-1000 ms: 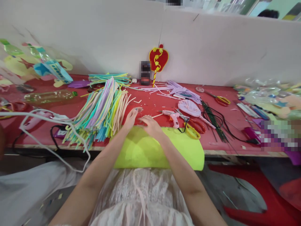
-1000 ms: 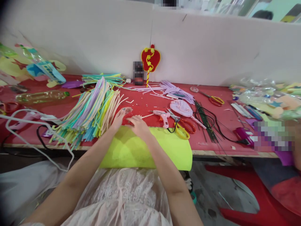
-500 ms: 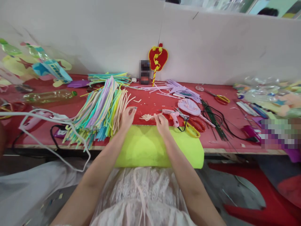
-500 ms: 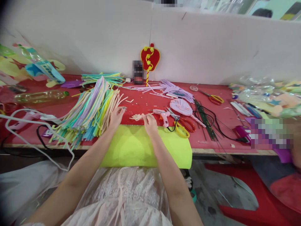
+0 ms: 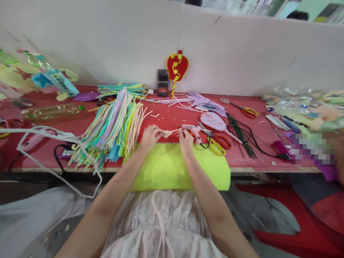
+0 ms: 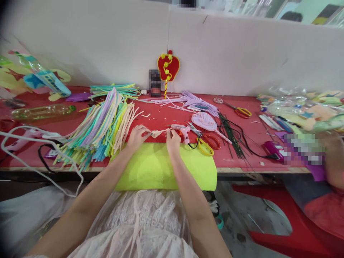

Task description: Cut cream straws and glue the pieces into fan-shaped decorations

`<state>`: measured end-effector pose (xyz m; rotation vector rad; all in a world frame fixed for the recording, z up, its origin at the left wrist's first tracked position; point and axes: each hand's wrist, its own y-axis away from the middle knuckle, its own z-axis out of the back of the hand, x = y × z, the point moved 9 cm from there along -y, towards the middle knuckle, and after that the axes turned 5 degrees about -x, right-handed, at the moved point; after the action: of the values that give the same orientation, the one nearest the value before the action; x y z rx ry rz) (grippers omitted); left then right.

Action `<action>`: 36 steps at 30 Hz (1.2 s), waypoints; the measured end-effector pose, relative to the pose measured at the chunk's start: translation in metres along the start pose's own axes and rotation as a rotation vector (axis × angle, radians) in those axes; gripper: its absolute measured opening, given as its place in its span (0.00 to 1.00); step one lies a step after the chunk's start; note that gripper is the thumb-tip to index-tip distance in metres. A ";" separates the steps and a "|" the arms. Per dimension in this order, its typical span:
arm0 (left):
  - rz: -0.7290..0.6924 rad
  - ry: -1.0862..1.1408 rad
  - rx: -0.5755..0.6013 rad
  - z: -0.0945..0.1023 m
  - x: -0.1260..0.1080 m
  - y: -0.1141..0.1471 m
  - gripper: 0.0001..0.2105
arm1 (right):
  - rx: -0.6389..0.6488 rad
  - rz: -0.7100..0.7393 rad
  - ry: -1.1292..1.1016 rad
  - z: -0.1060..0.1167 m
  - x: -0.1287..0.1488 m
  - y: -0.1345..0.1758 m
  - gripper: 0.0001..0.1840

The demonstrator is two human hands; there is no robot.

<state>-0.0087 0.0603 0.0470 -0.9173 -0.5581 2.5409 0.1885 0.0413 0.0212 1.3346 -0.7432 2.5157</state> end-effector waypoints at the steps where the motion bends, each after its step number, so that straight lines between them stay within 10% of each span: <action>1: 0.001 0.017 -0.016 0.003 0.001 0.000 0.08 | -0.001 -0.017 -0.004 0.000 -0.002 0.000 0.24; 15: -0.114 0.050 -0.091 0.008 -0.005 0.000 0.05 | -0.265 0.019 0.209 0.035 0.003 -0.003 0.18; 36: -0.106 0.265 -0.060 0.010 -0.017 0.000 0.02 | -0.284 0.101 0.066 0.028 -0.003 -0.018 0.17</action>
<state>-0.0031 0.0501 0.0624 -1.1895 -0.5866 2.2722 0.2175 0.0420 0.0376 1.1381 -1.1296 2.4003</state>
